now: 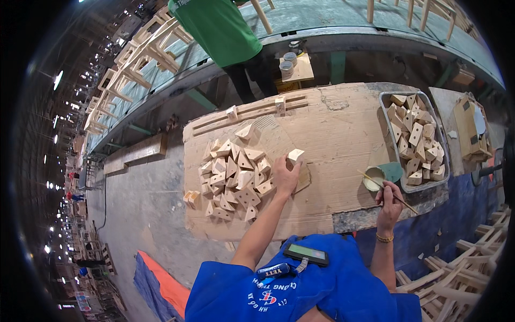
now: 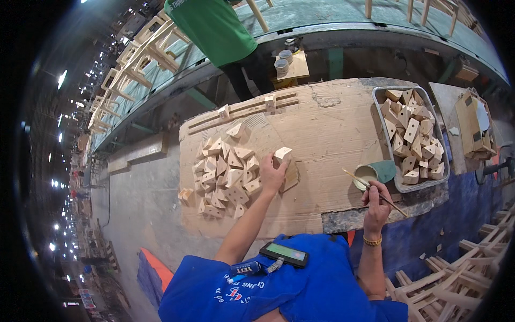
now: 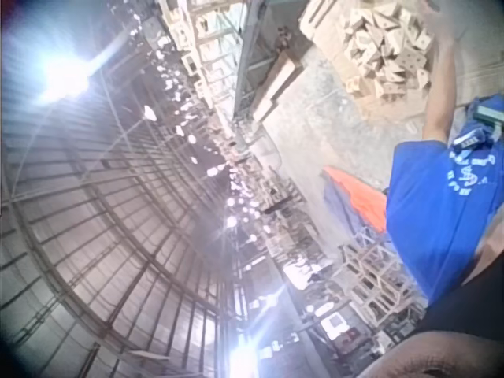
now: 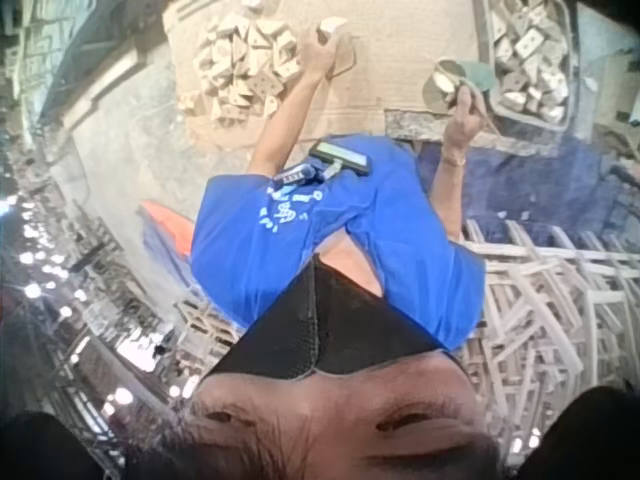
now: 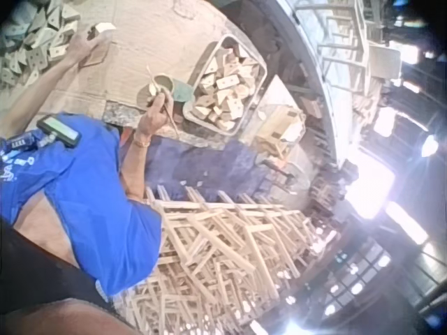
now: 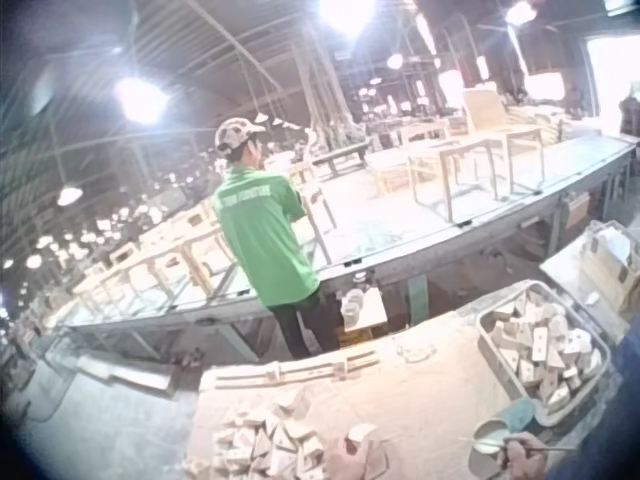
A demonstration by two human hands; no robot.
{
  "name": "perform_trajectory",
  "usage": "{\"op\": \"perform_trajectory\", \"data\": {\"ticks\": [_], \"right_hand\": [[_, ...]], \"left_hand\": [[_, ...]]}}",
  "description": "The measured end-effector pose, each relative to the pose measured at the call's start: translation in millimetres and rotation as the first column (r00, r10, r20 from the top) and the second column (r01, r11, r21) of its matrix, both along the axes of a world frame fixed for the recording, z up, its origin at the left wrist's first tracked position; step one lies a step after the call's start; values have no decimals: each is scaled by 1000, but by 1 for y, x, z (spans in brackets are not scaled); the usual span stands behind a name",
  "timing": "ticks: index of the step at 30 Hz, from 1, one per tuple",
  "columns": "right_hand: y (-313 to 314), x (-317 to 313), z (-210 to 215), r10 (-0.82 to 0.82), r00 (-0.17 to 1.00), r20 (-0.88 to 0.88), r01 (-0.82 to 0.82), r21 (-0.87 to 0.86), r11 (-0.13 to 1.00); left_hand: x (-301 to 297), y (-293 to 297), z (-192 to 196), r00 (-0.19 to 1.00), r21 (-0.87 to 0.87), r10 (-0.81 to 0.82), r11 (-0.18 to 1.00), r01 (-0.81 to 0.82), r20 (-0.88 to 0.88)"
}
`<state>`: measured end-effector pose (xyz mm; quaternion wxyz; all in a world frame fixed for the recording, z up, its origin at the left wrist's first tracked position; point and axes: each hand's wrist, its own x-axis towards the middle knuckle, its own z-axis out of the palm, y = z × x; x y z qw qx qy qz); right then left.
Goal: The person applies glue to small wooden blocks using a brush and a small container. They pick up individual blocks from a pile, apply the adhesive to specific surfaces, and place the treated pieces into a metal tray. The process is repetitive and performed one piece at a time in a workshop setting.
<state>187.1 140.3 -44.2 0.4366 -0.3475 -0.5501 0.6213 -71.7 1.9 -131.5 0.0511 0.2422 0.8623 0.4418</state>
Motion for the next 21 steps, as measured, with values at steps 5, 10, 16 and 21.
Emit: {"op": "perform_trajectory", "data": {"ticks": [5,10,16,21], "right_hand": [[5,-1,-5,-25,999,46,27,-54,998],[14,-11,-14,-53,996,69,57,-65,996],[31,-36,-19,13,996,83,-6,-93,996],[47,-47,-19,-16,996,87,19,-25,1000]], "left_hand": [[-9,8,-19,991,-116,-26,993,11,-128],[-26,27,-15,998,-109,26,994,-33,-61],[-41,34,-10,998,-144,-18,989,8,-64],[-186,32,17,902,112,433,896,-430,3]]}}
